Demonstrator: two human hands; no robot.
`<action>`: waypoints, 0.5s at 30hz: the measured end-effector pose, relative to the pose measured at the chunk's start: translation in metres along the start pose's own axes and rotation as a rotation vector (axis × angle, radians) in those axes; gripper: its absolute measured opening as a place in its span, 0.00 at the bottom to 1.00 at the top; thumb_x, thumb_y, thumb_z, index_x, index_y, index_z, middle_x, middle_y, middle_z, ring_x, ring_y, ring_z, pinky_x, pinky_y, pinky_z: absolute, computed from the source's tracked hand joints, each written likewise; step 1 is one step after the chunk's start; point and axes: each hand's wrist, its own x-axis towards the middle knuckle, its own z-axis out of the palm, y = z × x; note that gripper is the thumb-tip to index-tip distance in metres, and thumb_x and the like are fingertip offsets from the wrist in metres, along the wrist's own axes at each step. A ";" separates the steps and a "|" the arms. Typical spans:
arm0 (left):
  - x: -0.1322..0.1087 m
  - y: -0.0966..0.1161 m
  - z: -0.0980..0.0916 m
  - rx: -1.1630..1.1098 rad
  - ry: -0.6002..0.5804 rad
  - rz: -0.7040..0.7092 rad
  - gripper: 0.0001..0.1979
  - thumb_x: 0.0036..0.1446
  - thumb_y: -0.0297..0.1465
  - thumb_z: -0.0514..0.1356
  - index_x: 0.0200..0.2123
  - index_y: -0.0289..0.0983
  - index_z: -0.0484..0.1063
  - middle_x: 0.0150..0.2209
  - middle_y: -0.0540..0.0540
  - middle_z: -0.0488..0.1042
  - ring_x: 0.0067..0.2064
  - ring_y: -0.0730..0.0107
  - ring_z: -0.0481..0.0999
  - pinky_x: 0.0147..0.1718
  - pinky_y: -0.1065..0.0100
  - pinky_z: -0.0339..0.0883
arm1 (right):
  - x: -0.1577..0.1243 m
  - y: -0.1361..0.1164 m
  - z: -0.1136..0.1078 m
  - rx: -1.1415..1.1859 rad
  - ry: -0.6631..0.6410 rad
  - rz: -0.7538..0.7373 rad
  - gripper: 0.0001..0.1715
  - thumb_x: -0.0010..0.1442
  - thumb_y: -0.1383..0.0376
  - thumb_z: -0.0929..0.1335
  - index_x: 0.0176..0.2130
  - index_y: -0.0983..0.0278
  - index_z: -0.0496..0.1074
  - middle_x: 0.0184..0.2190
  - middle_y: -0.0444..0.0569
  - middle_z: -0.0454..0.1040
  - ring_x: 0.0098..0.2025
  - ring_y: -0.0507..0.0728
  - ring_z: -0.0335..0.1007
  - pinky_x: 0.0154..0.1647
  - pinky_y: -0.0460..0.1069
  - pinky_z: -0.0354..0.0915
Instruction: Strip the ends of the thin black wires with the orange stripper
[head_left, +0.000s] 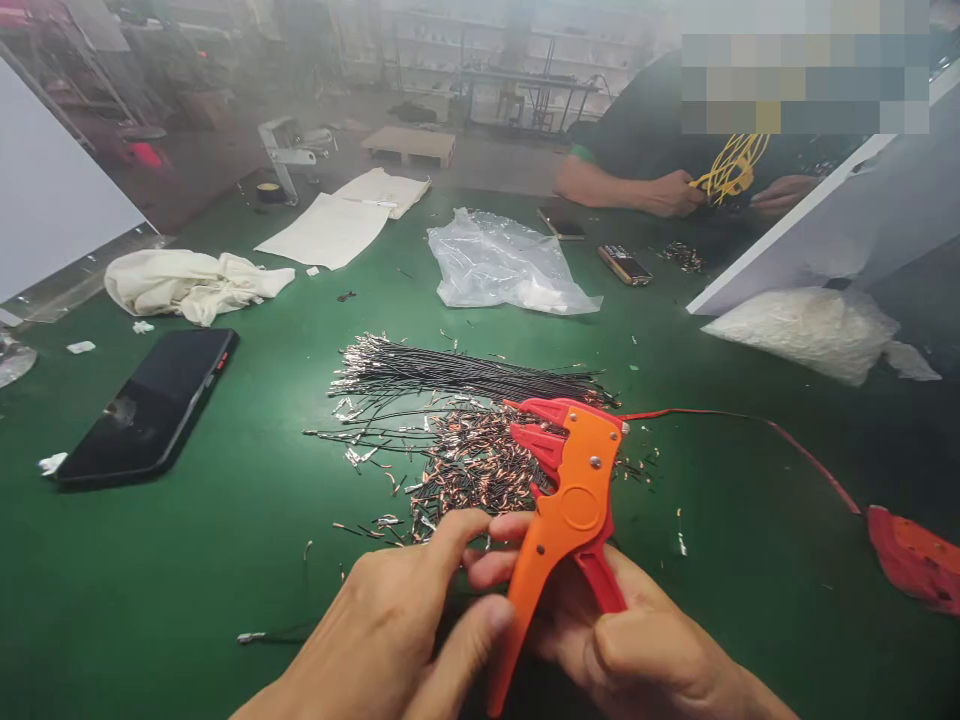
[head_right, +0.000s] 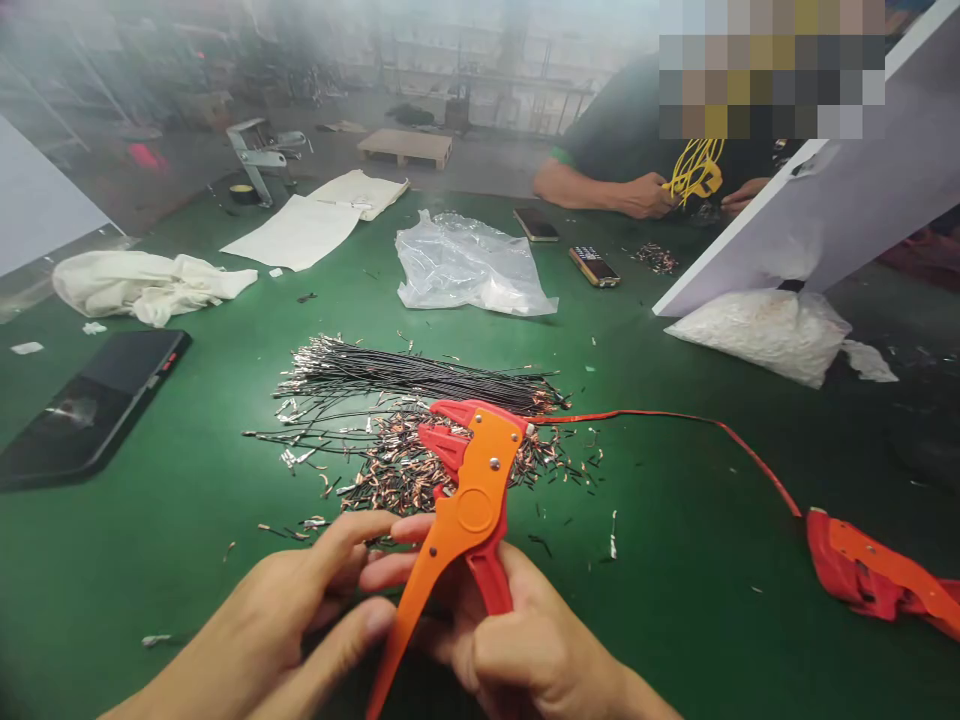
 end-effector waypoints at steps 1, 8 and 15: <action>0.000 -0.001 -0.003 0.027 0.048 0.000 0.14 0.65 0.29 0.50 0.53 0.40 0.59 0.26 0.55 0.76 0.23 0.74 0.77 0.21 0.77 0.68 | -0.001 -0.001 0.000 0.010 -0.010 0.003 0.35 0.42 0.77 0.66 0.50 0.60 0.74 0.49 0.49 0.80 0.56 0.62 0.71 0.60 0.59 0.62; -0.004 -0.013 -0.001 0.268 0.357 0.095 0.17 0.64 0.24 0.51 0.56 0.38 0.61 0.38 0.47 0.77 0.33 0.74 0.78 0.35 0.75 0.74 | -0.003 -0.004 0.003 -0.138 0.085 0.009 0.32 0.42 0.77 0.67 0.47 0.58 0.76 0.52 0.46 0.77 0.56 0.66 0.72 0.58 0.62 0.66; -0.008 -0.024 0.006 0.359 0.280 0.252 0.23 0.61 0.19 0.47 0.59 0.32 0.61 0.37 0.43 0.77 0.37 0.69 0.77 0.37 0.70 0.75 | -0.003 -0.003 -0.001 -0.233 -0.026 0.041 0.28 0.52 0.68 0.69 0.53 0.63 0.72 0.41 0.53 0.82 0.45 0.62 0.77 0.50 0.58 0.66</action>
